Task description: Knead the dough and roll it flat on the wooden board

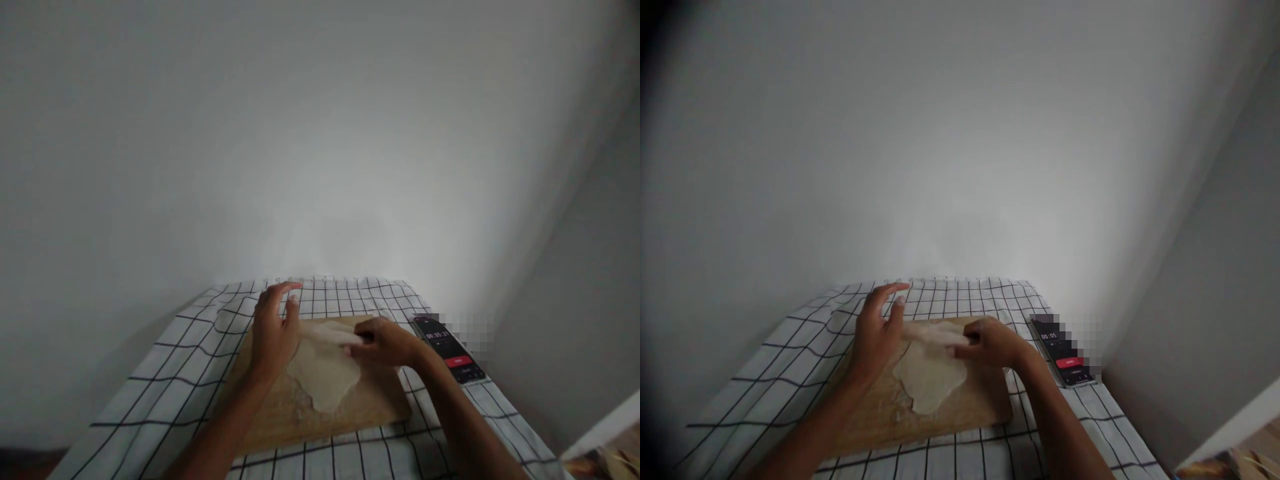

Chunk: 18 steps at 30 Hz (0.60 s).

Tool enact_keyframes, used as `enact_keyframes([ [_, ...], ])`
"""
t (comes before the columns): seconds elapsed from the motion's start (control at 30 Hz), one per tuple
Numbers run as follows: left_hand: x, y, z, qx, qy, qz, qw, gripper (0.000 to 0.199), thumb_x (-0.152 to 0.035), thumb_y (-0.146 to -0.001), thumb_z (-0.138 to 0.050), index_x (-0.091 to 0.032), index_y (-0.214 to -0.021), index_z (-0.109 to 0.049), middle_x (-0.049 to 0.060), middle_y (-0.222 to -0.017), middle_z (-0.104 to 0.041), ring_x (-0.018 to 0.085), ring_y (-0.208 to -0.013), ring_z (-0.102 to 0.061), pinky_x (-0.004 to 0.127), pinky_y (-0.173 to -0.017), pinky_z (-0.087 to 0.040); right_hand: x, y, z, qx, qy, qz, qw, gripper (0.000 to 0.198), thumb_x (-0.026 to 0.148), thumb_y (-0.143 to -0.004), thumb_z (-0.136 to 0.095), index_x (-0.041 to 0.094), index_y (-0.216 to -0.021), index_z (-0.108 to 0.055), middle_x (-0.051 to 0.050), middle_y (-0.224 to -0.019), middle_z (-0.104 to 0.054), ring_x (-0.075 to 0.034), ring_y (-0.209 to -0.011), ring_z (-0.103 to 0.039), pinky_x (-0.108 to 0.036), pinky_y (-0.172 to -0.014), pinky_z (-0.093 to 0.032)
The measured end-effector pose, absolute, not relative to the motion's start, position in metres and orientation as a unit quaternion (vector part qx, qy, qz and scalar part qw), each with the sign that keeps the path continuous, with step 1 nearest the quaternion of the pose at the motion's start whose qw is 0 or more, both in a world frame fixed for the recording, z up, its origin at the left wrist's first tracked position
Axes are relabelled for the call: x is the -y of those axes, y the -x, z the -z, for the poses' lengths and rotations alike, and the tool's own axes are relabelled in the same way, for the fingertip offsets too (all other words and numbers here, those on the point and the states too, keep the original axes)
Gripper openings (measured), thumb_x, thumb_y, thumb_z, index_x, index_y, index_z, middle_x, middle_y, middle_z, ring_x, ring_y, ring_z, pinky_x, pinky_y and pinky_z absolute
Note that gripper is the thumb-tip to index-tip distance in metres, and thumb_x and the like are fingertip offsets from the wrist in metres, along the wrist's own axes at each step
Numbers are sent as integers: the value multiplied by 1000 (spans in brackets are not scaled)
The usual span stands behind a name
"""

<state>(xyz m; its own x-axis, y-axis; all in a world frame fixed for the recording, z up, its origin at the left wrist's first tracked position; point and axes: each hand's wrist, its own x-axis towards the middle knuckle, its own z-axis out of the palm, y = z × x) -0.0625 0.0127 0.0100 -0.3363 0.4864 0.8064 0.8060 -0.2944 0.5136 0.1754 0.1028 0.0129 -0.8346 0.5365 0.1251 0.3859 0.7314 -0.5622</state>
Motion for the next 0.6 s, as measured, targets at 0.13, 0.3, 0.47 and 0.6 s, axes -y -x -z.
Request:
enact_keyframes([
  [0.13,-13,61,-2,607,613,492,117,30,-18,-92,-46,-23,-117,-61,5,-120,-68,21,-116,-60,38,-102,-45,-86,-171,-7,920,309,-217,107,47,63,-81,-67,19,-67,-59,5,-58,-48,-9,-55,-39,-25,-50,-21],
  [0.3,-23,62,15,690,610,385,56,34,-19,-89,-50,-23,-120,-63,6,-120,-69,22,-110,-63,37,-95,-46,-84,-159,4,899,379,-124,178,46,66,-81,-66,21,-76,-63,1,-70,-62,-12,-60,-47,-26,-54,-23],
  [0.47,-22,77,21,733,568,372,33,32,-15,-91,-44,-22,-112,-67,6,-119,-70,22,-112,-62,35,-99,-43,-97,-160,14,866,426,-84,247,47,66,-90,-54,22,-75,-61,-3,-77,-66,-16,-68,-55,-26,-59,-30],
  [0.6,-24,83,29,721,572,391,29,42,-7,-85,-43,-23,-117,-65,6,-121,-69,21,-113,-61,34,-99,-43,-114,-165,25,855,438,-87,265,44,56,-98,-43,22,-76,-61,-5,-82,-69,-18,-71,-59,-27,-62,-34],
])
